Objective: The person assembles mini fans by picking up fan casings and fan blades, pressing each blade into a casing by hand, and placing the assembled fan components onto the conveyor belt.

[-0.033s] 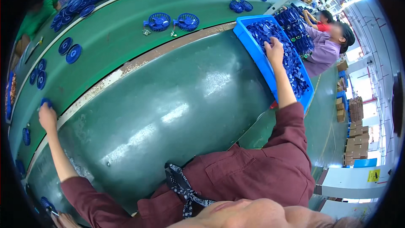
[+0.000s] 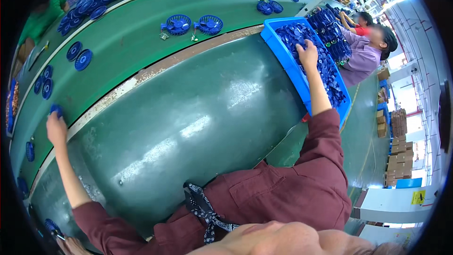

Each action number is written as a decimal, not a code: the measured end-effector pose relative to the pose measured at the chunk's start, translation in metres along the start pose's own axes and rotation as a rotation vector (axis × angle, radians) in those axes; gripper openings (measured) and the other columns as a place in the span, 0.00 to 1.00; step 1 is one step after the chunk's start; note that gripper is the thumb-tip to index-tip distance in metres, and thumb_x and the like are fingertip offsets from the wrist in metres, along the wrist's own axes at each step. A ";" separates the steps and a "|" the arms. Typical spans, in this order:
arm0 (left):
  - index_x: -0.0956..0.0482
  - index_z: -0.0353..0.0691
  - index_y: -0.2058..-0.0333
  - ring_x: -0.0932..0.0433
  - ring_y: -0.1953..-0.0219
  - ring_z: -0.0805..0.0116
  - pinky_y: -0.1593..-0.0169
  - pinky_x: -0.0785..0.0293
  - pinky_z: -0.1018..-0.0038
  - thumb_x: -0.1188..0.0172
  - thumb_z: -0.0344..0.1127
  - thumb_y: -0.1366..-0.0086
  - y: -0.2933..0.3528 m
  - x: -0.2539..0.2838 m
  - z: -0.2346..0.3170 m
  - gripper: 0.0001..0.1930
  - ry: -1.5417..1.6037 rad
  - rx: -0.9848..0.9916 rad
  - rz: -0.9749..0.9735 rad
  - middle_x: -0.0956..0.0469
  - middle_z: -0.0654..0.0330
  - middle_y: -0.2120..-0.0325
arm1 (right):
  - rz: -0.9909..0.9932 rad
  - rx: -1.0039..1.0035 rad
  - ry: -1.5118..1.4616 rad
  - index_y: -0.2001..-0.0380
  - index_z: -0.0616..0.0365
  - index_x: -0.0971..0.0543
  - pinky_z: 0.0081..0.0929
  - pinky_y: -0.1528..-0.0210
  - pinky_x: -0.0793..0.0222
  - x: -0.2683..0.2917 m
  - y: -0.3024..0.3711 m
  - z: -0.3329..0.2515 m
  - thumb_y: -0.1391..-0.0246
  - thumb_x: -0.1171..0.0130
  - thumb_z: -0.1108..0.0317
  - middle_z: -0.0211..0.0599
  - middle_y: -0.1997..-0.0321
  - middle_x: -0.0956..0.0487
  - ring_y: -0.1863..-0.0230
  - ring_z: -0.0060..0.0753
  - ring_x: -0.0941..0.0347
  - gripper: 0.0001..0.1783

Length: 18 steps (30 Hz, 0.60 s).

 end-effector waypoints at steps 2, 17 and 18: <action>0.24 0.38 0.57 0.25 0.56 0.47 0.53 0.28 0.59 0.45 0.29 0.40 0.029 0.059 0.090 0.12 0.156 -0.134 -0.016 0.23 0.49 0.61 | -0.020 -0.167 0.074 0.50 0.62 0.24 0.40 0.44 0.32 -0.014 -0.028 0.026 0.56 0.34 0.49 0.57 0.51 0.23 0.48 0.53 0.26 0.34; 0.25 0.38 0.56 0.28 0.51 0.51 0.51 0.29 0.63 0.47 0.23 0.44 0.176 0.223 0.326 0.16 0.589 -0.572 -0.227 0.25 0.51 0.57 | 0.100 0.447 -0.276 0.53 0.59 0.23 0.34 0.52 0.28 0.037 0.014 -0.099 0.53 0.34 0.64 0.48 0.55 0.21 0.54 0.46 0.23 0.23; 0.24 0.39 0.57 0.29 0.51 0.52 0.51 0.30 0.63 0.48 0.23 0.45 0.173 0.216 0.331 0.16 0.574 -0.654 -0.228 0.26 0.52 0.58 | 0.097 0.631 -0.448 0.53 0.59 0.23 0.33 0.52 0.28 0.037 0.039 -0.121 0.54 0.34 0.66 0.48 0.55 0.20 0.54 0.44 0.23 0.23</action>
Point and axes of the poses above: each hand's wrist, its own y-axis away from the middle knuckle, its own x-axis out of the back of the hand, z = x × y, the point moved 4 cm from there along -y, towards the middle knuckle
